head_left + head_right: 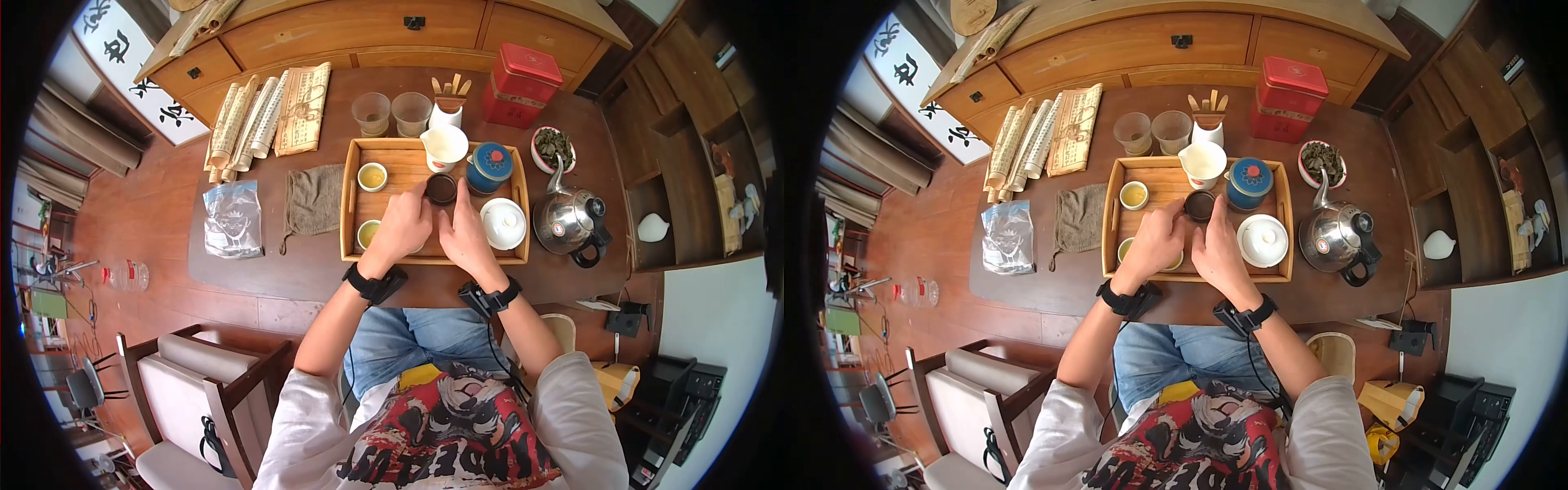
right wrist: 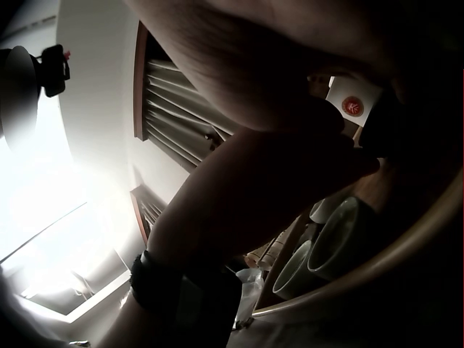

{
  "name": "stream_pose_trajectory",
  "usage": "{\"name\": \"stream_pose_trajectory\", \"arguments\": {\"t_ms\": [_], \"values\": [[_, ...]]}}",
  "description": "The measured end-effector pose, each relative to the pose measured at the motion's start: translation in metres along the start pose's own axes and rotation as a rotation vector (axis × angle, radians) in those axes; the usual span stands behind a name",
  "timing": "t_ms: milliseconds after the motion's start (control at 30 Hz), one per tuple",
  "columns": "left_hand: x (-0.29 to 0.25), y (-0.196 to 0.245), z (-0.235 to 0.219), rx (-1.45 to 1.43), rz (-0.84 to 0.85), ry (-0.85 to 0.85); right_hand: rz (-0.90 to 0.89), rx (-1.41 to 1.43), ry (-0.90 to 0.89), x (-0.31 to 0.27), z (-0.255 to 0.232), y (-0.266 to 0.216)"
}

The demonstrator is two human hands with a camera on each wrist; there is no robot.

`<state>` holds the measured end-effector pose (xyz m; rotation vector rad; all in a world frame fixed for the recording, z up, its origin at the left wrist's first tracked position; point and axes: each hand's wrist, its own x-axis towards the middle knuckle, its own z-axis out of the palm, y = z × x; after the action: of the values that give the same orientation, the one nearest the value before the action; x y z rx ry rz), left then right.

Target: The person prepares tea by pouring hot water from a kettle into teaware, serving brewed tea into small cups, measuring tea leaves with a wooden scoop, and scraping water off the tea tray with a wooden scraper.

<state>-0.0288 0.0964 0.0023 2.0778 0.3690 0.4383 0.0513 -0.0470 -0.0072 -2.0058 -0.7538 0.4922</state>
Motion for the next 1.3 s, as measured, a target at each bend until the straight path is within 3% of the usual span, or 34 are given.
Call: {"name": "stream_pose_trajectory", "arguments": {"t_ms": [67,200,267,333,433,767,1300], "values": [[-0.003,-0.005,-0.004,0.015,0.083,0.0,-0.031,-0.036,0.011,-0.011,-0.001,-0.003],[-0.029,0.008,-0.034,0.162,0.053,-0.048,-0.067,0.05,-0.002,-0.045,-0.007,-0.016],[-0.042,0.009,-0.049,0.322,0.159,-0.082,-0.126,0.011,0.009,-0.056,-0.005,-0.011],[-0.051,0.005,-0.057,0.324,0.087,-0.155,-0.096,0.166,-0.076,-0.065,-0.005,-0.016],[-0.058,0.003,-0.062,0.389,0.128,-0.186,-0.119,0.098,-0.093,-0.07,0.007,0.002],[-0.056,-0.006,-0.051,0.432,0.198,-0.169,-0.146,0.134,-0.11,-0.076,0.016,0.01],[-0.041,0.013,-0.002,0.428,0.248,-0.164,-0.109,-0.039,-0.033,-0.095,-0.017,0.014]]}}
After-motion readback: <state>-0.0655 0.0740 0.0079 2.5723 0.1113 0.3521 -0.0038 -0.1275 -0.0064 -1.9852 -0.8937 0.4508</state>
